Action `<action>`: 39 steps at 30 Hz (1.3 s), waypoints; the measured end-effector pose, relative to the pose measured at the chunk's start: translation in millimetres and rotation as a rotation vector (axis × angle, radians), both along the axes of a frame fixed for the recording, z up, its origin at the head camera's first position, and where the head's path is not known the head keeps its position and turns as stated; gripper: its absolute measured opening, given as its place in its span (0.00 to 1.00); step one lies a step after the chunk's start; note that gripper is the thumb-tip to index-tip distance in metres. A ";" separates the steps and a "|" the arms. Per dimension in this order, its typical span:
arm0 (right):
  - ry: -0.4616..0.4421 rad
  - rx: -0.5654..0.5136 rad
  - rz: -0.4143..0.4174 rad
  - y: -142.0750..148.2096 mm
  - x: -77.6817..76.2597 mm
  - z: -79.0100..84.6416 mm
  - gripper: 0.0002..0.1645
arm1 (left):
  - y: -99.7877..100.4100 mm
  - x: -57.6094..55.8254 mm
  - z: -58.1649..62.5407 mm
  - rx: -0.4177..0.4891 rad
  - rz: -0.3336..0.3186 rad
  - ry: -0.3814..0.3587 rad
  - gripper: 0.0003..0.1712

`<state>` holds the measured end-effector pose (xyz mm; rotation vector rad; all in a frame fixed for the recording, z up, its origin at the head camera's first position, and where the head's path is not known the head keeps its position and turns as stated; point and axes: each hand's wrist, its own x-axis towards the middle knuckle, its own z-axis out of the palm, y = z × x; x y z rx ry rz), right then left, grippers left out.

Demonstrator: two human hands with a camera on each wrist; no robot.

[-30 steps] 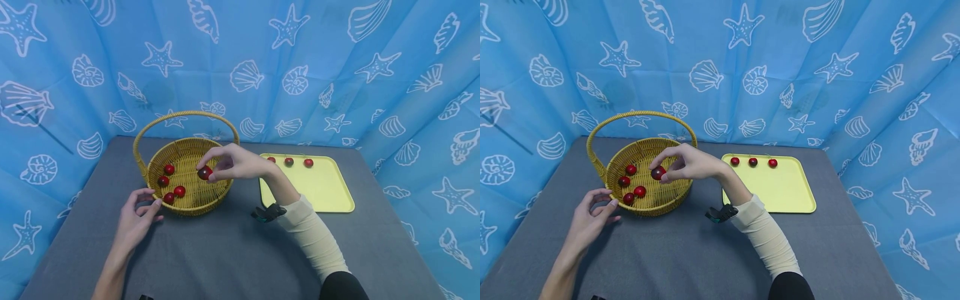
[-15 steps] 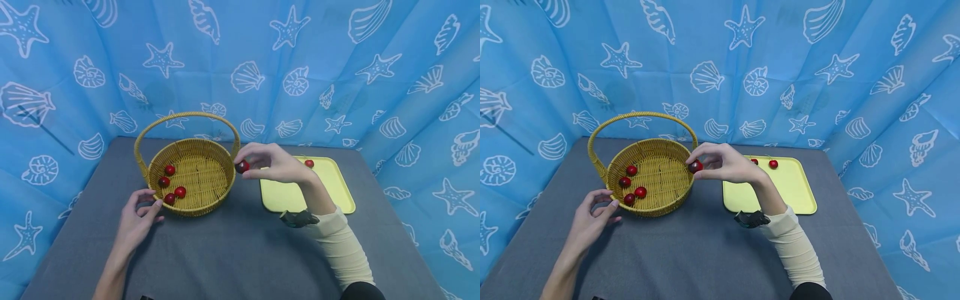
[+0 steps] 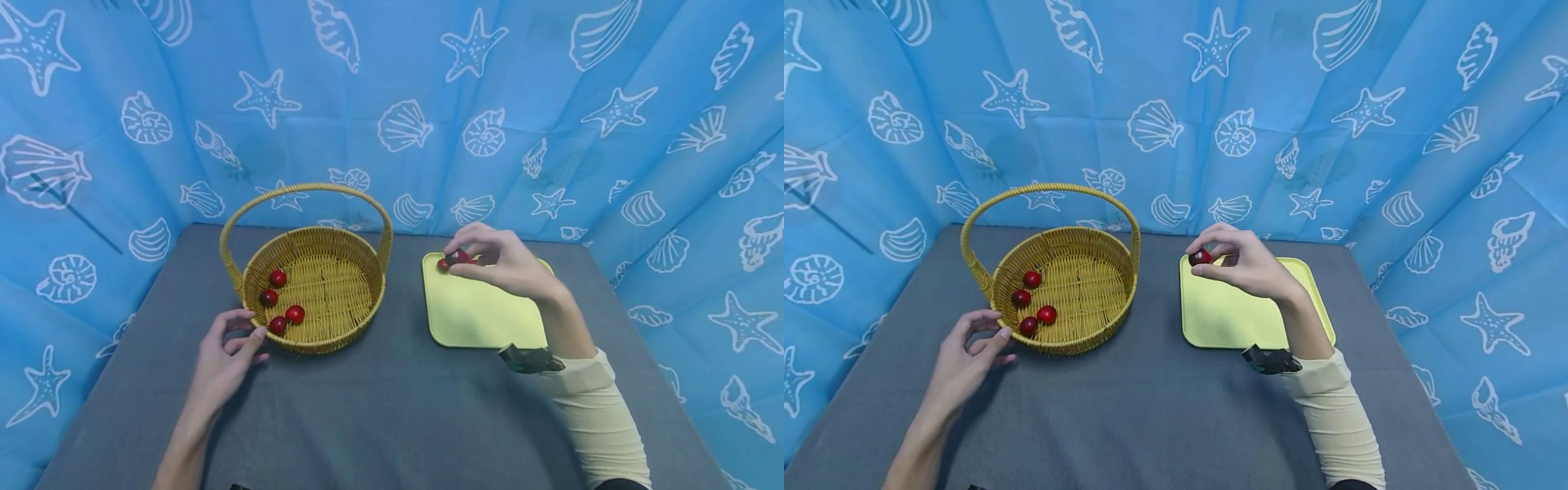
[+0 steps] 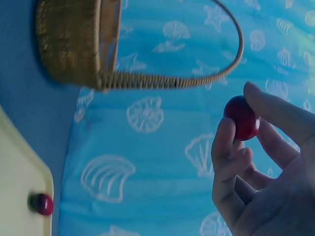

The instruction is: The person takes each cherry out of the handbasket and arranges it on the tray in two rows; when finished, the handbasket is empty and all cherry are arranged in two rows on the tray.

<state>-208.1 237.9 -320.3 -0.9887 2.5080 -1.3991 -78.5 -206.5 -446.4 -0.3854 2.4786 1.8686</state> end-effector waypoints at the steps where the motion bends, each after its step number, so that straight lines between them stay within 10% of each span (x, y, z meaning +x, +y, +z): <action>1: 0.015 0.008 -0.022 4.2 -0.8 -0.5 0.18 | 0.0 0.1 -0.2 0.000 0.000 0.000 0.30; 13: 0.140 0.098 -0.206 49.1 -11.7 -11.5 0.22 | 0.5 -0.5 -0.1 -0.004 -0.003 -0.002 0.30; 39: -0.198 0.155 -0.498 156.1 -48.9 -65.2 0.31 | 0.4 -2.3 1.9 0.000 0.002 -0.024 0.31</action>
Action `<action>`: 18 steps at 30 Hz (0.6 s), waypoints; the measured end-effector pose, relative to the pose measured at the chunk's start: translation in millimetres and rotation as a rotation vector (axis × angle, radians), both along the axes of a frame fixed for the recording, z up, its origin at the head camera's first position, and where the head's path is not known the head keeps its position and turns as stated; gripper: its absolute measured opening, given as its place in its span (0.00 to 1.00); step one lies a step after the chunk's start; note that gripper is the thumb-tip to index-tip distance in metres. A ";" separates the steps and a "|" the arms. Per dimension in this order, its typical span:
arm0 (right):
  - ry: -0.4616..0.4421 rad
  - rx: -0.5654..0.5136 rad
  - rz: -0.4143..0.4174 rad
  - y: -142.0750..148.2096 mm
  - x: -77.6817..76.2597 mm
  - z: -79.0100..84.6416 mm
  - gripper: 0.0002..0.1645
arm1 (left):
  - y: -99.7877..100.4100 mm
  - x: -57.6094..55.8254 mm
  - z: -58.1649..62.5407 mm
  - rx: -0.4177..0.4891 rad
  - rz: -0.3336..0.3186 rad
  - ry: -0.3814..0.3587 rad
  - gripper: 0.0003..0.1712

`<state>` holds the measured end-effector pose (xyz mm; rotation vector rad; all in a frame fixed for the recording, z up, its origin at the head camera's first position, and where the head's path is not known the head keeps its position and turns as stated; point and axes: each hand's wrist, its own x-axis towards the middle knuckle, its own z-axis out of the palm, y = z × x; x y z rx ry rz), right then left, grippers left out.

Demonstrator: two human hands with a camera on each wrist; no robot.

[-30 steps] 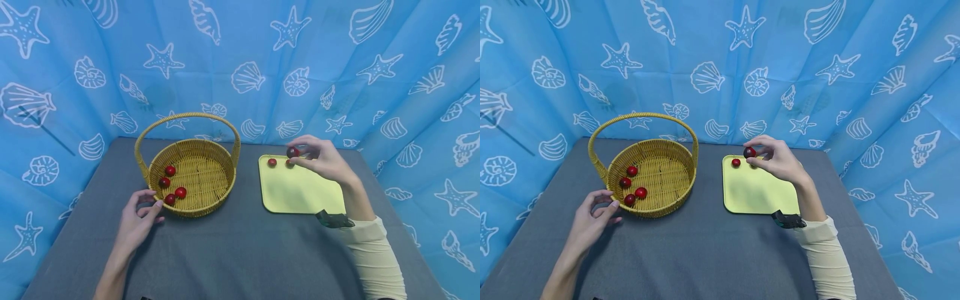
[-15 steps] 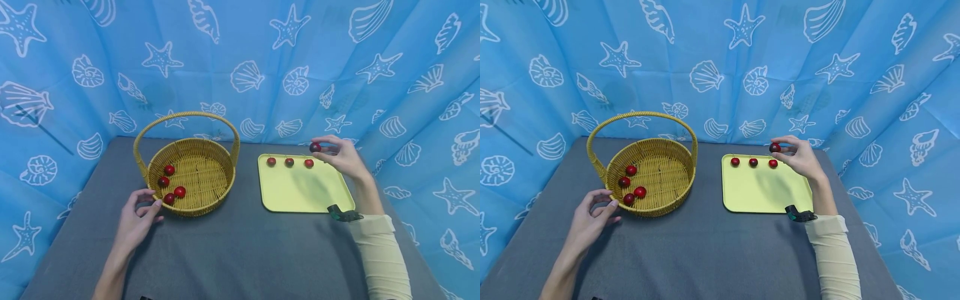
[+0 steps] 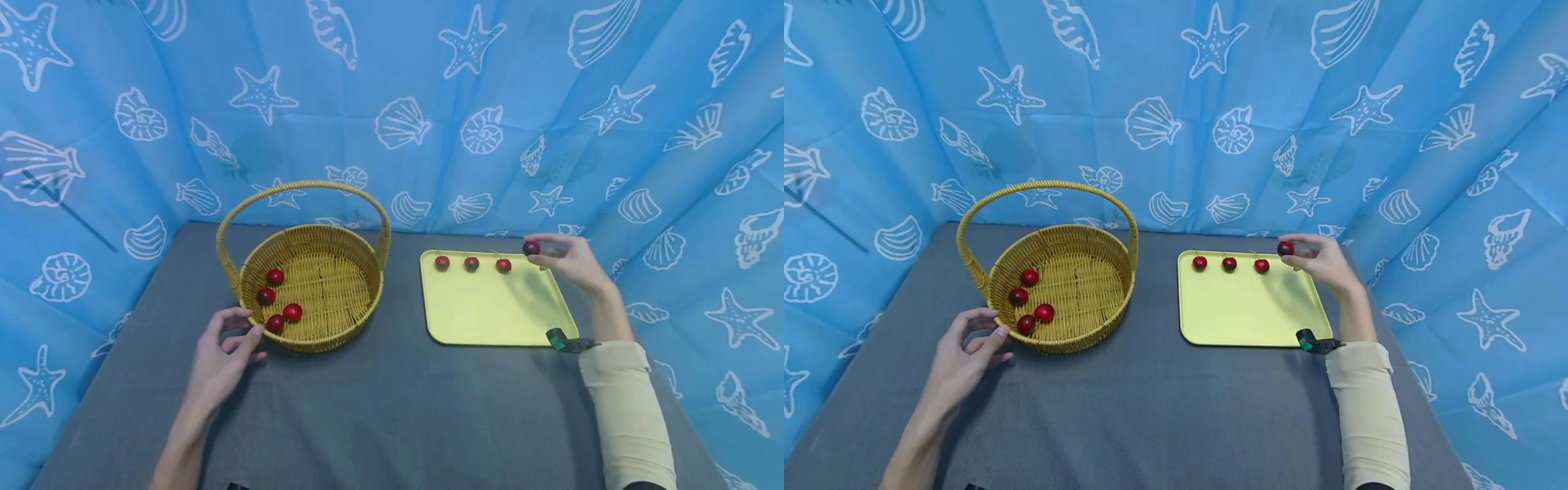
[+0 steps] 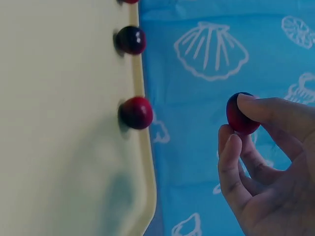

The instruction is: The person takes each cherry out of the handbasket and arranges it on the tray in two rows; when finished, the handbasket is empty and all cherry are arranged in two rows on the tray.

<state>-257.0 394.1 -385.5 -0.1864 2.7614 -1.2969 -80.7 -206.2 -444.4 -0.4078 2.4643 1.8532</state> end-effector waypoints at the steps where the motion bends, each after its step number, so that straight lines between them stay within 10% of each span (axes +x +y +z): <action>1: -0.016 0.011 -0.001 2.9 -1.5 -2.1 0.32 | 0.1 -0.1 0.1 0.001 0.002 -0.003 0.31; 18: -0.140 0.212 0.018 32.2 -22.7 -46.9 0.32 | 2.3 0.3 0.4 -0.019 0.019 -0.002 0.30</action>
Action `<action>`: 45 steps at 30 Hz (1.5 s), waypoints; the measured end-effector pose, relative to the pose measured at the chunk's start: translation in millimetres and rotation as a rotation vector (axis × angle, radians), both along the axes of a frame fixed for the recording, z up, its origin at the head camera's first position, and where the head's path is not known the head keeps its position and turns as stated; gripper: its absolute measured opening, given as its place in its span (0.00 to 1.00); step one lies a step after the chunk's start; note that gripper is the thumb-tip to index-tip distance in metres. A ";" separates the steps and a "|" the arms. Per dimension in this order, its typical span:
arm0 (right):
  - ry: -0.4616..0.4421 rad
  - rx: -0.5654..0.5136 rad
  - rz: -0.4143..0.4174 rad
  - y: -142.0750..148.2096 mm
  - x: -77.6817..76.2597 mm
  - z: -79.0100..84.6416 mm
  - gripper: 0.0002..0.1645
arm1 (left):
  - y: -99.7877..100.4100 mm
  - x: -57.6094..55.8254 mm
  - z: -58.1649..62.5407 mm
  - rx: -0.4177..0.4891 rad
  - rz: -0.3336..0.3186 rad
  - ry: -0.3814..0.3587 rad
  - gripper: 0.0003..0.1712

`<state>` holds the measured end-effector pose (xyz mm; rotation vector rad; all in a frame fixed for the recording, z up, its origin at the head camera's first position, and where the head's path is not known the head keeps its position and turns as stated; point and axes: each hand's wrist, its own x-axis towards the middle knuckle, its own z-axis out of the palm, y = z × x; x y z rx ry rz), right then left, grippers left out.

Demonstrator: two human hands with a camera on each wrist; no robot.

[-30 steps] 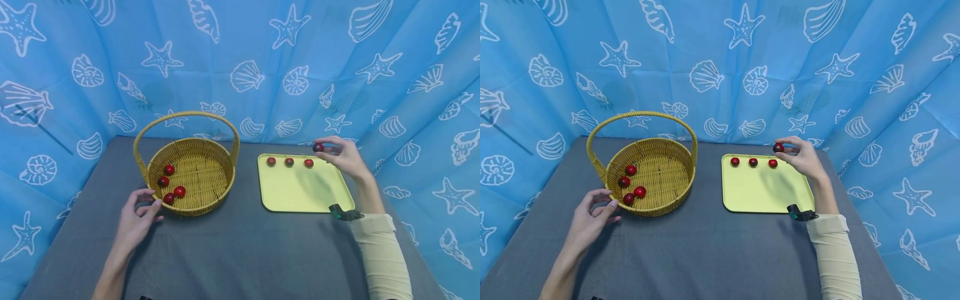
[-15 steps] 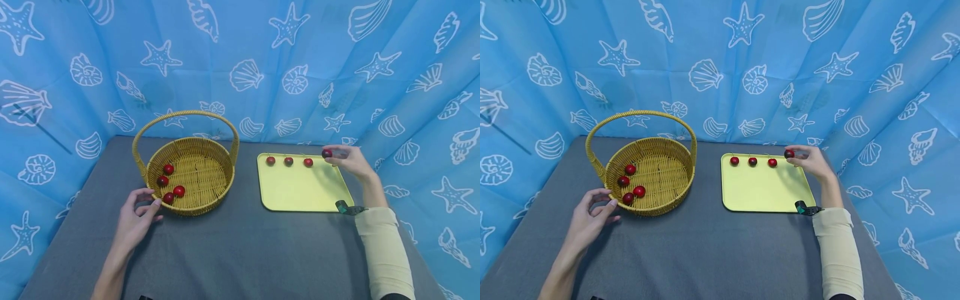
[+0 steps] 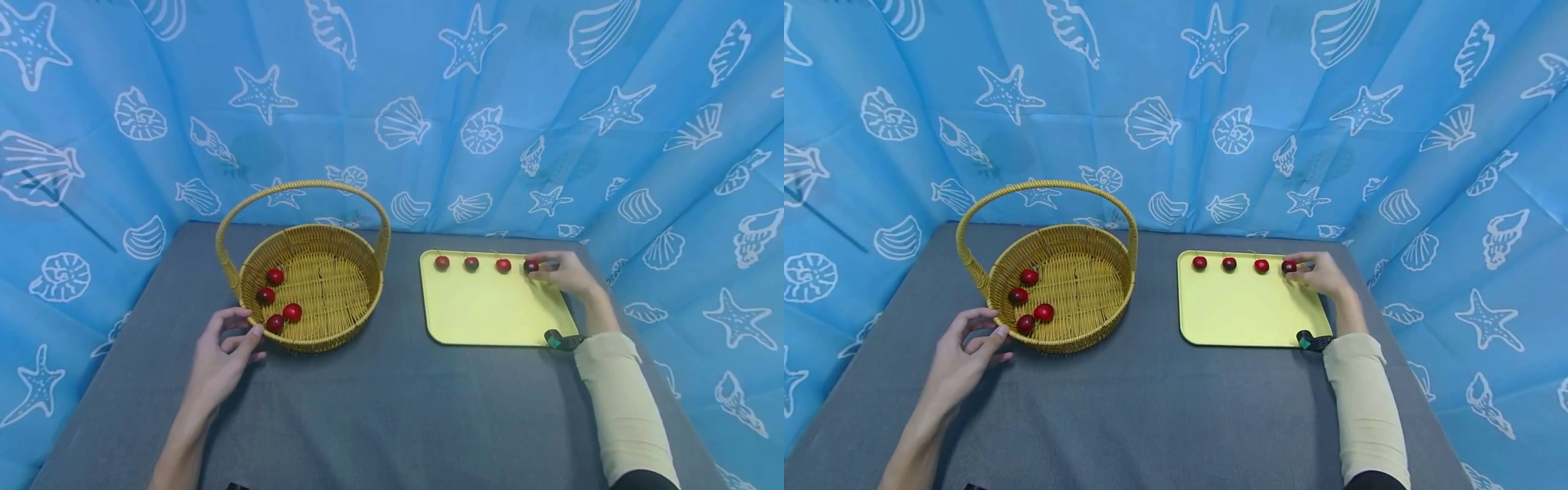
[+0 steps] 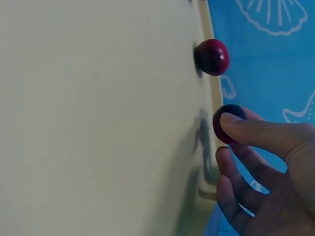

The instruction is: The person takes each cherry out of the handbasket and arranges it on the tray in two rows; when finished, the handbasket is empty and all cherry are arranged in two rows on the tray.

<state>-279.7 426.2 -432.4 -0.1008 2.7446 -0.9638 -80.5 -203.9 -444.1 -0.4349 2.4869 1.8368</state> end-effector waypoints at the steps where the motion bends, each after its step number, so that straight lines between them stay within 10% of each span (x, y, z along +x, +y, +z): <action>1: -0.002 0.004 -0.004 0.2 0.0 -1.3 0.32 | 0.1 0.1 -0.3 -0.003 -0.001 0.003 0.30; 27: 0.078 0.000 -0.071 0.5 2.3 -10.3 0.31 | -0.7 2.2 -2.1 -0.031 -0.001 0.022 0.30; 45: 0.190 -0.015 -0.016 -26.3 13.7 35.5 0.33 | -1.3 1.9 -1.8 -0.017 -0.013 0.020 0.30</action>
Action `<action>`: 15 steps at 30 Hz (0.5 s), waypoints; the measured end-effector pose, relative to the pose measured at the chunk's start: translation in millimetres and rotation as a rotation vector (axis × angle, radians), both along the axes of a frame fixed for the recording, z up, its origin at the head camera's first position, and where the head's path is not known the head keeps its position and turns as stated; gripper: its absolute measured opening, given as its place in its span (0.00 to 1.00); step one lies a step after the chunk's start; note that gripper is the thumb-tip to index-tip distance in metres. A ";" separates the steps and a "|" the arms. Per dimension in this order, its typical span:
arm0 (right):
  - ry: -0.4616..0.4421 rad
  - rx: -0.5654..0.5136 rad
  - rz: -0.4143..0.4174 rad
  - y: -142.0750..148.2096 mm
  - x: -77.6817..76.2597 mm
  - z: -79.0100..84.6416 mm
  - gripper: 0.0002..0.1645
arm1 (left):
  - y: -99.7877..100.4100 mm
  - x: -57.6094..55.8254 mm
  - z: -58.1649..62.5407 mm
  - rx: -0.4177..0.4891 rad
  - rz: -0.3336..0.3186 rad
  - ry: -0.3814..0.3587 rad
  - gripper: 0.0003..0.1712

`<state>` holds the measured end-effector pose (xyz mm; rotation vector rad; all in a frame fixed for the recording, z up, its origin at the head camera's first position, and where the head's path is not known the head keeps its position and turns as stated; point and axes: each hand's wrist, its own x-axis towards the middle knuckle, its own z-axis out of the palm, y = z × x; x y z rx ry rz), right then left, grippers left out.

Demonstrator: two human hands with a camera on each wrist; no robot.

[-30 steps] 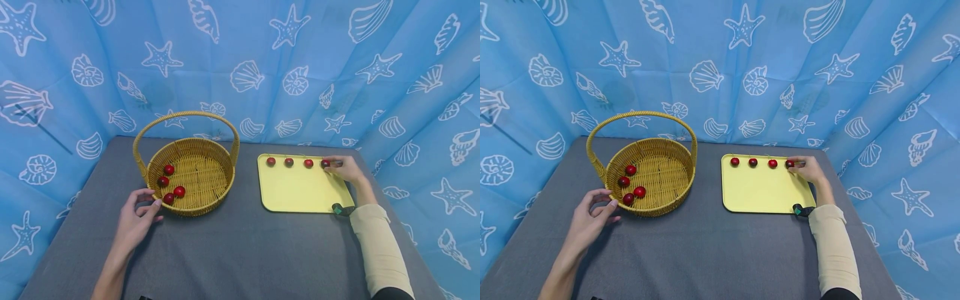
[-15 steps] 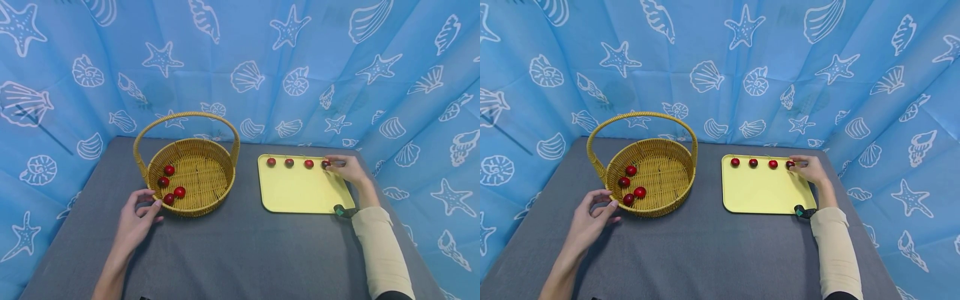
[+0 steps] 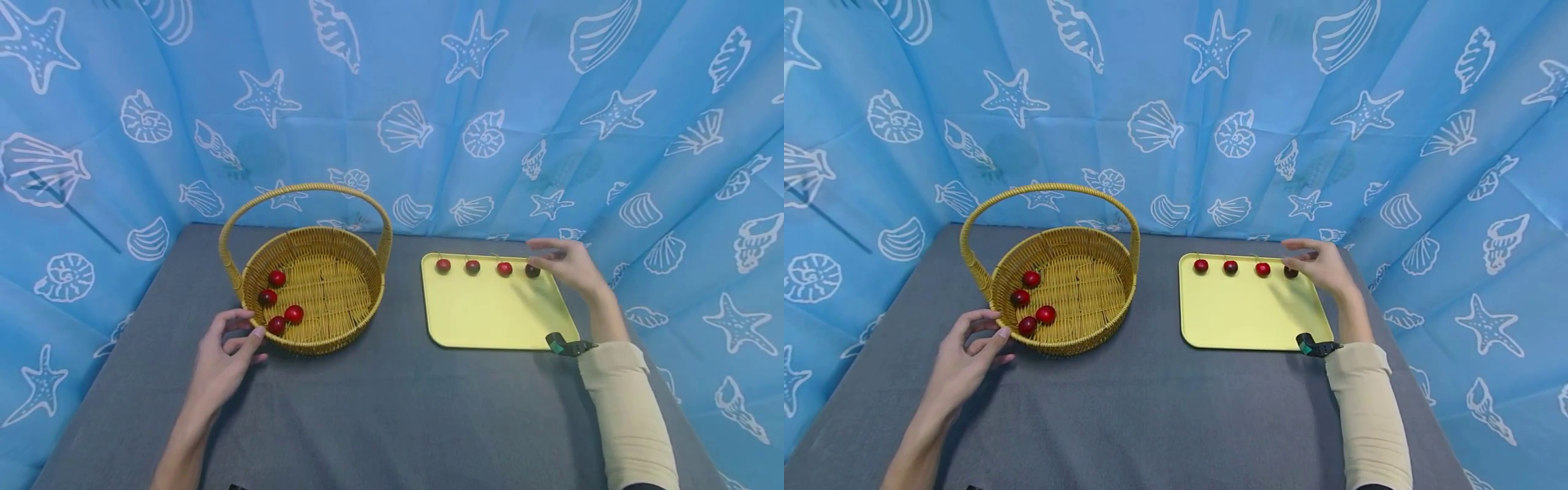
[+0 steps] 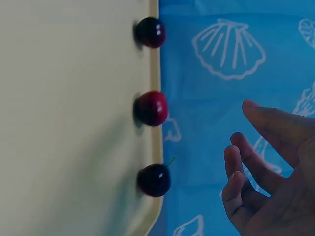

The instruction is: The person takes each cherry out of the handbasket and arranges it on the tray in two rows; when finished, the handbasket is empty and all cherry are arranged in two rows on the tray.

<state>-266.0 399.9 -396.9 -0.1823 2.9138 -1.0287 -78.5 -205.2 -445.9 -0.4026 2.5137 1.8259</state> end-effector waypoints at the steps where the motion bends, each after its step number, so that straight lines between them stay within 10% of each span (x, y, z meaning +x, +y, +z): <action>1: 0.011 0.005 0.002 -2.8 1.2 2.7 0.32 | 0.2 0.0 0.0 0.000 0.001 0.000 0.30; 15: 0.150 -0.143 0.146 -59.8 30.1 51.6 0.26 | 0.9 -0.4 0.2 -0.005 0.007 0.005 0.29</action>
